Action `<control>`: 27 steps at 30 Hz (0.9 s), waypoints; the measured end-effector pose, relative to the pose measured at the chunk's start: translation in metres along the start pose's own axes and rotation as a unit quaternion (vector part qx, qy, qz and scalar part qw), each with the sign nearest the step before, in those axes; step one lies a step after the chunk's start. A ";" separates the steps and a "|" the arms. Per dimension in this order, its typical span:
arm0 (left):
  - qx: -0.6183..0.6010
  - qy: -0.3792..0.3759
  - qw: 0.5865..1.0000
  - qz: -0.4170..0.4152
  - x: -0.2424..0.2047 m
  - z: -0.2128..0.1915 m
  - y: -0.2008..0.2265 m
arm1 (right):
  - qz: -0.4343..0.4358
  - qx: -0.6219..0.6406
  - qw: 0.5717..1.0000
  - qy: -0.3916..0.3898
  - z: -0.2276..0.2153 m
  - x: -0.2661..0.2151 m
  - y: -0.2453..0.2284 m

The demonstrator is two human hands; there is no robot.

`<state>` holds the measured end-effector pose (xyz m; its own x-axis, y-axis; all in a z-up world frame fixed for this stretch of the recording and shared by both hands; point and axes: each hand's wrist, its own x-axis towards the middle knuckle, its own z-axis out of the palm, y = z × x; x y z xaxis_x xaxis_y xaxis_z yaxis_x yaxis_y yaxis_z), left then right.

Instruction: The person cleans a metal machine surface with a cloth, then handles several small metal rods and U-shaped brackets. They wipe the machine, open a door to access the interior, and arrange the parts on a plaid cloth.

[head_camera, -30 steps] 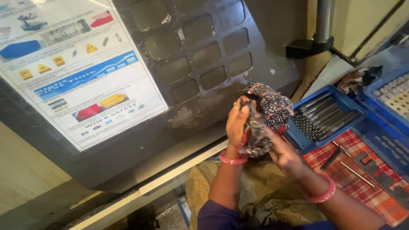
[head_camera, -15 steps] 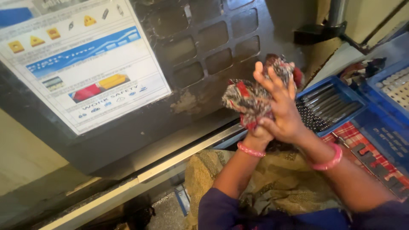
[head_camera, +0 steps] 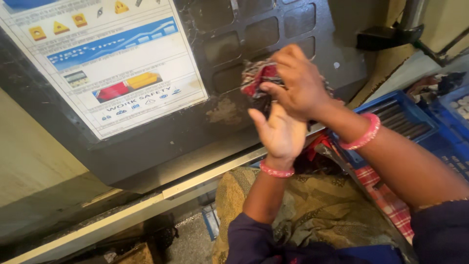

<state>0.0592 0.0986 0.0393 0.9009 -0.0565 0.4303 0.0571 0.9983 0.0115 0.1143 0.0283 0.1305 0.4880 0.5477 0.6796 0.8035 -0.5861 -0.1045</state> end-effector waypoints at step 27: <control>0.341 -0.048 0.916 0.207 0.006 0.023 0.026 | -0.195 -0.154 0.967 0.058 0.008 0.113 0.038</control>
<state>0.0563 0.1243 0.0626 0.7404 0.2984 0.6023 -0.5927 0.7125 0.3757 0.2033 0.0727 0.1977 0.1135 0.7030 0.7021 0.7702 -0.5087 0.3848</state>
